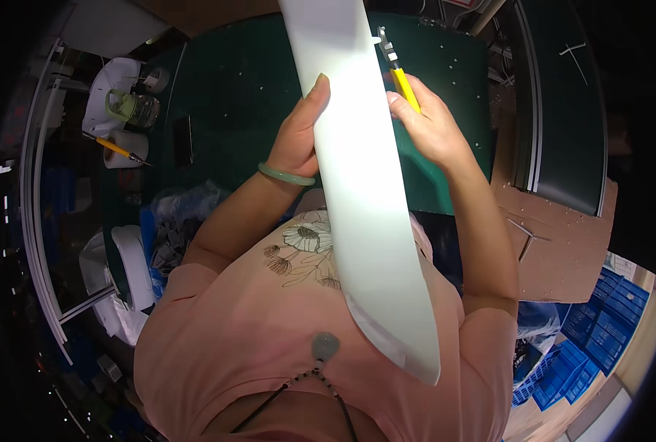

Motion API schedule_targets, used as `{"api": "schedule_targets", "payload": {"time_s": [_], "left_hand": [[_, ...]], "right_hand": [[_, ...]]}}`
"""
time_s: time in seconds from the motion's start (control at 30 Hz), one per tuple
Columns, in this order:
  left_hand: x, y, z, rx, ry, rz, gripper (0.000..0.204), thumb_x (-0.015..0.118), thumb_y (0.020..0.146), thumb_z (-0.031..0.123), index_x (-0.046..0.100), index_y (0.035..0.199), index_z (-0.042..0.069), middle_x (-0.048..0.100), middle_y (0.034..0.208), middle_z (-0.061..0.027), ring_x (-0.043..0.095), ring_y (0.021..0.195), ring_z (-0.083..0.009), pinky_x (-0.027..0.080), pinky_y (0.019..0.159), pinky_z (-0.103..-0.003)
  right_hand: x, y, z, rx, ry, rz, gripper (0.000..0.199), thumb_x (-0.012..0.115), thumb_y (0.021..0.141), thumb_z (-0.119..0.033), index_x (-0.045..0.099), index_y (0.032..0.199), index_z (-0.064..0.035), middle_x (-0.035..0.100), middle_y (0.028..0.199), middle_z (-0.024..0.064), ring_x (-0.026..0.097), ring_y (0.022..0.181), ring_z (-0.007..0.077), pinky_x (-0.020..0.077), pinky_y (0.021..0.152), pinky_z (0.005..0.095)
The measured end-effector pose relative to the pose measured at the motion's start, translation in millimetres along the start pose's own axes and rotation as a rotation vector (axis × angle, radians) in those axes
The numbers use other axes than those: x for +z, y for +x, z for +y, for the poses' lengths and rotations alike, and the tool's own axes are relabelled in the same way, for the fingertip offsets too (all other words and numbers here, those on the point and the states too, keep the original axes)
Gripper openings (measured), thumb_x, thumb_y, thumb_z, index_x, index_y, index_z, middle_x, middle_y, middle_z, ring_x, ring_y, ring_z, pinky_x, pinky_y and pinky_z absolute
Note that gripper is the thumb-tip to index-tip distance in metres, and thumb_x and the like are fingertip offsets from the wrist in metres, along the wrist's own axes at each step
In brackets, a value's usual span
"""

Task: Manually assemble and trim white plastic electronic housings at a production station.

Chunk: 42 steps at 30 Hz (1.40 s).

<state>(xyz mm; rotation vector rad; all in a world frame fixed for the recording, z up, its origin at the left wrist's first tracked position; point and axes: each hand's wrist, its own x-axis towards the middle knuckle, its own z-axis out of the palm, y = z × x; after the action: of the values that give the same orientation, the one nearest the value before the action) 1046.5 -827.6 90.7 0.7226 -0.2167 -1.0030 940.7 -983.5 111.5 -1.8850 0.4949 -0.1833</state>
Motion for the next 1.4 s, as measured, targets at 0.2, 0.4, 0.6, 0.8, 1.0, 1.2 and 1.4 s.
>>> {"api": "schedule_targets", "payload": {"time_s": [0.2,0.4,0.6,0.8,1.0,1.2,1.4], "left_hand": [[-3,2,5,0.002,0.002,-0.004,0.054,0.052,0.095,0.038,0.038,0.132,0.002,0.056,0.118,-0.0139,0.06,0.106,-0.0212,0.052,0.087,-0.033],[-7,7,3,0.011,-0.004,-0.026,0.056,0.052,0.094,0.039,0.037,0.133,0.002,0.056,0.118,-0.0145,0.06,0.106,-0.0214,0.052,0.087,-0.033],[-8,7,4,-0.007,0.007,-0.017,0.055,0.052,0.094,0.04,0.039,0.133,0.002,0.057,0.118,-0.0151,0.06,0.108,-0.0224,0.052,0.089,-0.033],[-8,4,4,-0.016,0.12,0.039,0.051,0.044,0.097,0.044,0.047,0.129,0.004,0.061,0.116,-0.0121,0.062,0.107,-0.0209,0.053,0.087,-0.033],[-30,16,3,-0.016,0.122,0.001,0.057,0.054,0.093,0.042,0.041,0.131,0.001,0.057,0.117,-0.0149,0.06,0.106,-0.0217,0.052,0.088,-0.035],[-155,25,34,0.085,0.517,0.535,0.07,0.07,0.081,0.032,0.037,0.132,-0.004,0.055,0.119,-0.021,0.059,0.105,-0.0309,0.05,0.088,-0.04],[-284,8,41,-0.048,1.243,0.733,0.064,0.075,0.073,0.028,0.049,0.119,-0.007,0.06,0.108,-0.0251,0.059,0.103,-0.0352,0.048,0.087,-0.04]], "right_hand": [[3,7,2,-0.042,-0.15,-0.02,0.044,0.047,0.095,-0.025,0.045,0.131,0.0004,0.059,0.107,0.0119,0.057,0.095,0.0174,0.0454,0.085,0.0307],[-1,8,-2,-0.04,-0.169,-0.039,0.046,0.048,0.092,-0.025,0.046,0.13,0.0,0.06,0.106,0.0154,0.058,0.095,0.0226,0.0455,0.084,0.0333],[-6,8,-5,-0.059,-0.247,-0.055,0.051,0.05,0.087,-0.027,0.046,0.131,-0.0008,0.061,0.103,0.0198,0.06,0.094,0.0276,0.046,0.083,0.0361],[-1,9,1,-0.062,-0.36,-0.023,0.044,0.05,0.09,-0.024,0.048,0.127,-0.0001,0.061,0.101,0.0153,0.059,0.089,0.0208,0.0473,0.08,0.0334],[8,34,40,0.056,-0.194,0.077,0.039,0.057,0.089,-0.038,0.063,0.097,-0.0001,0.059,0.069,0.0089,0.055,0.06,0.0157,0.0431,0.057,0.0293],[-51,51,206,0.549,-0.668,0.467,0.062,0.058,0.083,-0.057,0.059,0.116,-0.0042,0.064,0.093,0.0161,0.063,0.088,0.0258,0.0486,0.075,0.0369],[-32,30,224,-0.016,-1.202,0.488,0.056,0.063,0.08,-0.049,0.058,0.121,-0.0119,0.056,0.121,0.0132,0.052,0.115,0.029,0.0414,0.092,0.0441]]}}
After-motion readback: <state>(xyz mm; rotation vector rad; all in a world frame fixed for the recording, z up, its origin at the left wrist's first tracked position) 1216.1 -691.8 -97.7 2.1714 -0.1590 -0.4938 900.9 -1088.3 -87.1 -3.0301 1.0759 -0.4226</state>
